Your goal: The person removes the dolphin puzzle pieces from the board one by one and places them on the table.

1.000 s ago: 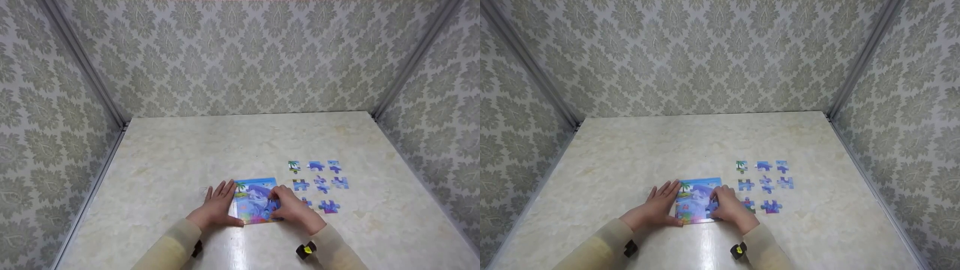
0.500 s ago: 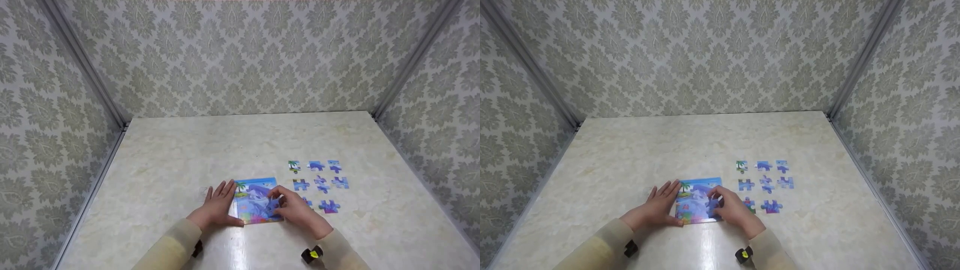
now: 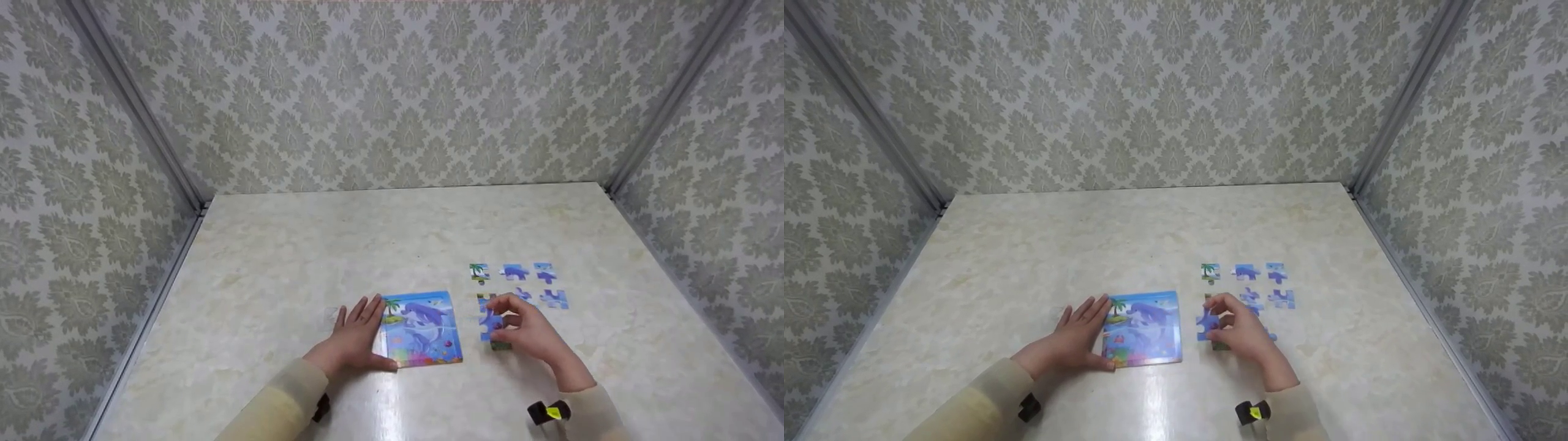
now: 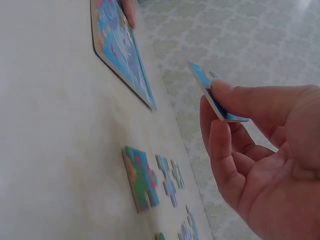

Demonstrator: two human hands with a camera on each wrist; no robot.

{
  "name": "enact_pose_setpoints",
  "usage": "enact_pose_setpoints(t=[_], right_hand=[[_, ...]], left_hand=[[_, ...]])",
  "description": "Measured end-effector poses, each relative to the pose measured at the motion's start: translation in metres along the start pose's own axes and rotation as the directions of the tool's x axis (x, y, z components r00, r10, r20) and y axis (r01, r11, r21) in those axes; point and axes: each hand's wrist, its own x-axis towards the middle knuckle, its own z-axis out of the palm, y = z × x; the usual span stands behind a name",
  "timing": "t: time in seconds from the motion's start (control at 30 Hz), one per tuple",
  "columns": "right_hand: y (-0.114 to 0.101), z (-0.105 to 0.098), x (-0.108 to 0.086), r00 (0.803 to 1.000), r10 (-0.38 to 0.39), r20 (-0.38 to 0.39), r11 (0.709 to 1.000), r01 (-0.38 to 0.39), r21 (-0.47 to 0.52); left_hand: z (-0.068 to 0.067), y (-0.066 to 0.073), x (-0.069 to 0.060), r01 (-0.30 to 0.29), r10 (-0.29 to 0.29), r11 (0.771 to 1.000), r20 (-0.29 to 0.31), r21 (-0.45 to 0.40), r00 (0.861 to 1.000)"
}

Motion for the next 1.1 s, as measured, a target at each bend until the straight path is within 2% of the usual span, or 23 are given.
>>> enact_pose_setpoints(t=[0.13,0.23,0.47,0.63,0.77,0.93,1.1], right_hand=[[0.006,-0.021,-0.007,0.998,0.049,-0.042,0.999,-0.049,0.016],[0.014,-0.038,-0.013,0.995,0.067,-0.068,0.998,-0.068,-0.009],[0.043,-0.079,-0.025,0.988,0.106,-0.11,0.993,-0.11,-0.036],[0.064,-0.101,-0.031,0.978,0.172,-0.114,0.981,-0.18,-0.065],[0.076,-0.109,-0.031,0.966,0.226,-0.125,0.963,-0.241,-0.121],[0.08,-0.105,-0.028,0.953,0.247,-0.177,0.932,-0.283,-0.224],[0.08,-0.1,-0.025,0.932,0.298,-0.204,0.907,-0.344,-0.245]], left_hand=[[0.001,-0.001,0.0,-0.011,0.01,1.0,-0.011,-0.008,1.0],[0.002,-0.001,0.0,-0.012,0.011,1.0,-0.013,-0.01,1.0],[0.002,-0.001,0.0,-0.01,0.01,1.0,-0.012,-0.013,1.0],[0.001,-0.002,0.0,-0.013,0.013,1.0,-0.017,-0.01,1.0],[0.001,-0.001,0.0,-0.007,0.007,1.0,-0.014,-0.006,1.0],[0.001,0.0,0.0,-0.003,0.003,1.0,-0.009,-0.007,1.0],[0.001,-0.001,0.0,-0.012,0.012,1.0,-0.017,-0.012,1.0]])
